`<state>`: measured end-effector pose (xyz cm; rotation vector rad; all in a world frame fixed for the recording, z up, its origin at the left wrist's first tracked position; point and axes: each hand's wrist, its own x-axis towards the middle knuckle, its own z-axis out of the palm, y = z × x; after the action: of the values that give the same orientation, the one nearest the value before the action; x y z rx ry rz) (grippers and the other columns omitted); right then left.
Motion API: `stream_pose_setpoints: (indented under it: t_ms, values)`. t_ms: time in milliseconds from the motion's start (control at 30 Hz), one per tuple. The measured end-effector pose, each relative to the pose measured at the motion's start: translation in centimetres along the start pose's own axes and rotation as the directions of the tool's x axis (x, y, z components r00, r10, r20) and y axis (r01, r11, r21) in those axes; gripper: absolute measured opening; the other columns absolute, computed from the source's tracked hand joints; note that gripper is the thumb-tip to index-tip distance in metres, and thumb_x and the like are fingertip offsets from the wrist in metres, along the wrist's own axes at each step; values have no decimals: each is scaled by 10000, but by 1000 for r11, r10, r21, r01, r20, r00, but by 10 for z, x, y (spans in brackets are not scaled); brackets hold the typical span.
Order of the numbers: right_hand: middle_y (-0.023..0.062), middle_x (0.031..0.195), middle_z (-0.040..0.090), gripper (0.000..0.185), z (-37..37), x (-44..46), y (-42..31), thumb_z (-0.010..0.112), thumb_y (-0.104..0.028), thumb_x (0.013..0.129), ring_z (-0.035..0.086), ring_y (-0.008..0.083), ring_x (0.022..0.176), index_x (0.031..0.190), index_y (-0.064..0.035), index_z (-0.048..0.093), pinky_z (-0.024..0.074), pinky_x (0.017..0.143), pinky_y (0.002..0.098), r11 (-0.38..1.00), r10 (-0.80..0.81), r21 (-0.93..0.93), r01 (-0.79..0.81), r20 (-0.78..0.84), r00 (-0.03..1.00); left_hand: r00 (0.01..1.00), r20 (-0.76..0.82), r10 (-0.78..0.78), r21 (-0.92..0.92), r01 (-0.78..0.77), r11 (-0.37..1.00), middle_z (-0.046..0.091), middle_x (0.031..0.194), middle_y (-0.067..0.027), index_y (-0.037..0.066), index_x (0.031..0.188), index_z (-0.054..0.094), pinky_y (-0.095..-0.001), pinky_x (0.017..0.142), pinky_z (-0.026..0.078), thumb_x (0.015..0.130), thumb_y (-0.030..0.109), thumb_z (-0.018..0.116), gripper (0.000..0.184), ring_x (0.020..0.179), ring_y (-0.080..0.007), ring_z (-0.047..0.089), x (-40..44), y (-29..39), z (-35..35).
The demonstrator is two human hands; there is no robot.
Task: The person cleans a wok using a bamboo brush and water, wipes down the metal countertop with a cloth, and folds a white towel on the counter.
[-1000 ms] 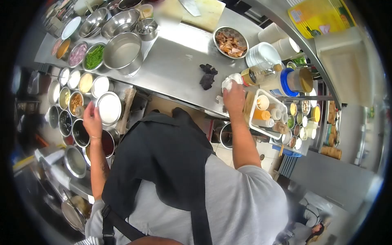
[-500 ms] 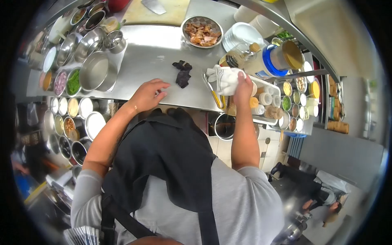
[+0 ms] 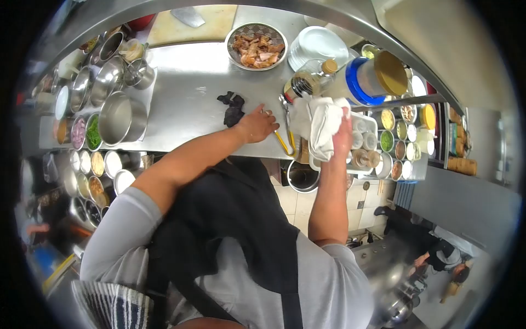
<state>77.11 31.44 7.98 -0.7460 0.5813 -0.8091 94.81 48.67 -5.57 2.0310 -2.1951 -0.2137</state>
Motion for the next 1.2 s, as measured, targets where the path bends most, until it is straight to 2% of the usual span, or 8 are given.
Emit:
stream_pose_setpoints:
  t_ms: [400, 500, 633, 767, 833, 967, 1033, 1200]
  values:
    - [66, 1113, 722, 294, 29, 3, -12, 614, -239, 1076, 696, 160, 964, 1259, -11, 650, 569, 852, 306, 880, -204, -464, 107, -164, 965, 974, -152, 168, -32, -175, 984, 630, 1005, -2, 165, 931, 721, -389, 1002, 452, 884, 182, 605, 126, 1086, -203, 619, -13, 3, -26]
    - [47, 1069, 725, 240, 31, 12, 10, 623, -198, 1070, 667, 123, 930, 1206, -9, 682, 540, 825, 277, 801, -197, -547, 244, 144, 970, 974, -172, 145, -58, -157, 986, 624, 992, 3, 171, 937, 710, -395, 987, 442, 878, 157, 603, 123, 1062, -199, 622, -44, -5, -42]
    - [146, 1048, 744, 398, 45, 26, 39, 739, -196, 959, 717, 334, 926, 1311, -32, 654, 552, 854, 429, -259, -91, -730, 633, 670, 737, 956, -292, -7, 23, 14, 1000, 612, 997, 2, 178, 982, 695, -386, 962, 429, 862, 119, 595, 167, 1057, -204, 607, -127, -14, -84]
    - [183, 1079, 737, 575, 118, -33, 70, 779, -214, 905, 705, 426, 959, 1424, -88, 567, 549, 873, 470, -279, -83, -481, 831, 875, 478, 883, -414, -220, -4, 240, 971, 596, 989, -3, 173, 1018, 691, -391, 968, 427, 824, 111, 627, 213, 1065, -212, 591, -187, -10, -115]
    - [178, 1110, 736, 647, 145, -70, 92, 803, -247, 885, 709, 424, 971, 1450, -117, 516, 552, 863, 450, 222, 550, -820, 527, 552, 627, 850, -427, -309, -35, 326, 945, 619, 1030, -1, 173, 1045, 702, -405, 979, 432, 802, 107, 652, 256, 1097, -218, 596, -216, -4, -126]
    - [169, 1144, 736, 588, 165, -91, 159, 800, -266, 893, 708, 427, 1000, 1402, -119, 545, 552, 864, 437, 208, 829, -931, 299, 330, 452, 719, -559, -413, -18, 488, 873, 674, 1182, -11, 168, 1141, 724, -453, 1019, 445, 774, 99, 735, 374, 1185, -248, 611, -307, 15, -147]
    - [158, 1140, 742, 527, 160, -99, 187, 775, -236, 923, 715, 422, 987, 1384, -121, 546, 556, 858, 428, 286, 741, -695, 660, 597, 307, 495, -644, -584, -141, 673, 726, 687, 1220, -46, 144, 1211, 723, -487, 1008, 469, 796, 128, 816, 425, 1177, -283, 635, -364, 33, -164]
    - [219, 1404, 605, 507, 155, -139, 238, 498, -378, 1094, 574, 368, 1295, 1552, -162, 480, 442, 1078, 415, 450, 873, -702, 552, 476, -107, -139, -739, -659, -387, 888, 247, 715, 1158, -146, 53, 1256, 699, -429, 977, 501, 841, 49, 782, 424, 1074, -352, 658, -520, 96, -161]
